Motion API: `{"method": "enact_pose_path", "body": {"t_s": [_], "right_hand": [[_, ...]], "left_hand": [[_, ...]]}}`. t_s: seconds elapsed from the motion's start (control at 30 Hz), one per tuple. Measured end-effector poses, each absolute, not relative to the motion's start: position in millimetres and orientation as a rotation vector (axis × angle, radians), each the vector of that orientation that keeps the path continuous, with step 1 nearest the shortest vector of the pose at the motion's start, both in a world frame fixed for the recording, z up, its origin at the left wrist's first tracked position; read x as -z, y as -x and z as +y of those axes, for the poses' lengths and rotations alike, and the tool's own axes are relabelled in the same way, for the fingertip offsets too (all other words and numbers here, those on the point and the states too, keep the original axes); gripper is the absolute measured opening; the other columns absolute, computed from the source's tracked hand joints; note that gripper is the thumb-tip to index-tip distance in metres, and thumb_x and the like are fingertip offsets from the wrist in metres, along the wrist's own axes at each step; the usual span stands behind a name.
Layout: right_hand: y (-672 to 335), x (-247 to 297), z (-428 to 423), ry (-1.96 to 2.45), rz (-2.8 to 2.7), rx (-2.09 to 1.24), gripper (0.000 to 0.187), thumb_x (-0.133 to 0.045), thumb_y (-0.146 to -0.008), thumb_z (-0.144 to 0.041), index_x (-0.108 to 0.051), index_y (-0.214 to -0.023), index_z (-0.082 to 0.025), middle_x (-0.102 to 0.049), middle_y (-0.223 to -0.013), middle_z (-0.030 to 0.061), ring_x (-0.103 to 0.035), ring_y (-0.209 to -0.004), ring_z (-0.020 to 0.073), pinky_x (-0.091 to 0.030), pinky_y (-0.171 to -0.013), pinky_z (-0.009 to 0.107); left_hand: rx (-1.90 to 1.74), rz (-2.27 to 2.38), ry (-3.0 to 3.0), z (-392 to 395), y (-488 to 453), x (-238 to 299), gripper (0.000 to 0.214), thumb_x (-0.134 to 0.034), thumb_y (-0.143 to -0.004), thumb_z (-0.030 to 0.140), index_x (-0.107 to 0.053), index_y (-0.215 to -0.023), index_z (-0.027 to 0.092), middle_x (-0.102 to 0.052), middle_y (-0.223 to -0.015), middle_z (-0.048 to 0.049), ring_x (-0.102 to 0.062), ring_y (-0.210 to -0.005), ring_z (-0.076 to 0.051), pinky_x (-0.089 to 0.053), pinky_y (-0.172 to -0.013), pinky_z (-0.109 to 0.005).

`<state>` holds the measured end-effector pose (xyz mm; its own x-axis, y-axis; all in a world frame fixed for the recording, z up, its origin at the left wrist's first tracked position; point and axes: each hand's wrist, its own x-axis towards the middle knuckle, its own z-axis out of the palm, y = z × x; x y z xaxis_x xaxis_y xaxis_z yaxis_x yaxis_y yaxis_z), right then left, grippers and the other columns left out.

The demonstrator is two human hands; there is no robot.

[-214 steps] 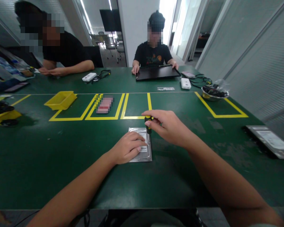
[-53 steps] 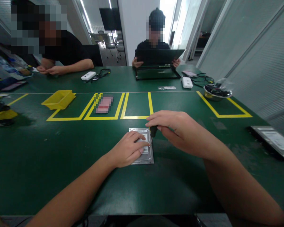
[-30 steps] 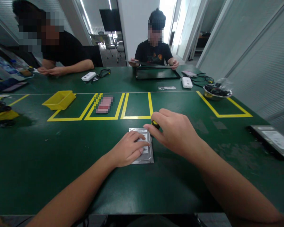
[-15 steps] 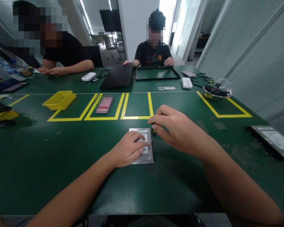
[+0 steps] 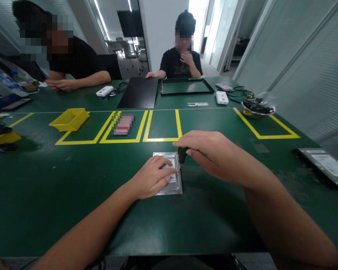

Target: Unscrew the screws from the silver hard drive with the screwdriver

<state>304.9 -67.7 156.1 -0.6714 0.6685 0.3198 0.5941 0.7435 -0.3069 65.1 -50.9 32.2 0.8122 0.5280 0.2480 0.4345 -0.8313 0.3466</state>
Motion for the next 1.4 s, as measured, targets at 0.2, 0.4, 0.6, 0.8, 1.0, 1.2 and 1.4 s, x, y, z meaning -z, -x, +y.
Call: {"method": "enact_pose_path", "body": {"t_s": [0.2, 0.4, 0.6, 0.8, 1.0, 1.2, 1.4], "right_hand": [[-303.6, -155.3, -66.1, 1.017, -2.505, -0.167, 0.028, -0.048, -0.093, -0.009, -0.067, -0.114, -0.012, -0.069, -0.105, 0.0091, -0.062, -0.098, 0.0193, -0.047, -0.089, 0.031], [-302.5, -151.2, -64.9, 1.079, -2.468, -0.128, 0.022, -0.050, -0.095, -0.016, -0.067, -0.108, -0.013, -0.069, -0.106, 0.0109, -0.062, -0.099, 0.0222, -0.045, -0.087, 0.034], [-302.3, -150.0, -66.9, 1.052, -2.440, -0.154, 0.019, -0.053, -0.094, -0.017, -0.066, -0.106, -0.013, -0.067, -0.101, 0.0096, -0.061, -0.093, 0.0206, -0.046, -0.083, 0.032], [-299.9, -151.4, -65.2, 1.055, -2.443, -0.160, 0.020, -0.055, -0.094, -0.020, -0.068, -0.107, -0.013, -0.066, -0.104, 0.0099, -0.060, -0.095, 0.0201, -0.045, -0.084, 0.031], [-298.8, -152.6, -66.2, 1.061, -2.446, -0.169, 0.024, -0.053, -0.093, -0.014, -0.070, -0.110, -0.013, -0.065, -0.101, 0.0090, -0.060, -0.095, 0.0190, -0.046, -0.084, 0.030], [-302.5, -152.7, -67.1, 0.918, -2.442, -0.273, 0.032, -0.047, -0.090, -0.005, -0.066, -0.113, -0.015, -0.070, -0.114, 0.0072, -0.062, -0.106, 0.0175, -0.046, -0.095, 0.033], [-301.2, -154.3, -69.2, 0.871, -2.426, -0.346, 0.025, -0.051, -0.092, -0.011, -0.068, -0.110, -0.018, -0.067, -0.113, 0.0069, -0.061, -0.105, 0.0166, -0.047, -0.093, 0.032]], "left_hand": [[-0.482, 0.735, -2.719, -50.3, -64.8, -30.4, 0.035, -0.043, -0.097, 0.027, -0.061, -0.126, 0.023, -0.055, -0.121, -0.0102, -0.048, -0.113, -0.027, -0.038, -0.098, -0.046], [-0.470, 0.736, -2.722, -50.7, -65.4, -30.9, 0.035, -0.043, -0.097, 0.027, -0.061, -0.127, 0.023, -0.055, -0.122, -0.0107, -0.047, -0.113, -0.027, -0.037, -0.098, -0.046], [-0.492, 0.732, -2.723, -50.9, -65.1, -30.6, 0.035, -0.042, -0.097, 0.027, -0.061, -0.127, 0.023, -0.056, -0.121, -0.0105, -0.048, -0.112, -0.027, -0.039, -0.098, -0.045], [-0.491, 0.736, -2.729, -51.4, -65.5, -32.1, 0.035, -0.043, -0.097, 0.026, -0.061, -0.127, 0.024, -0.056, -0.121, -0.0102, -0.048, -0.113, -0.028, -0.038, -0.098, -0.046], [-0.469, 0.741, -2.731, -51.8, -65.5, -33.7, 0.035, -0.043, -0.097, 0.026, -0.061, -0.127, 0.023, -0.055, -0.122, -0.0106, -0.048, -0.113, -0.027, -0.039, -0.098, -0.046], [-0.492, 0.736, -2.735, -50.9, -64.6, -30.8, 0.035, -0.043, -0.096, 0.026, -0.062, -0.126, 0.023, -0.056, -0.120, -0.0102, -0.049, -0.112, -0.027, -0.039, -0.098, -0.046], [-0.488, 0.744, -2.739, -50.8, -64.5, -30.8, 0.035, -0.043, -0.097, 0.026, -0.061, -0.127, 0.024, -0.055, -0.122, -0.0102, -0.048, -0.113, -0.028, -0.038, -0.100, -0.047]]}}
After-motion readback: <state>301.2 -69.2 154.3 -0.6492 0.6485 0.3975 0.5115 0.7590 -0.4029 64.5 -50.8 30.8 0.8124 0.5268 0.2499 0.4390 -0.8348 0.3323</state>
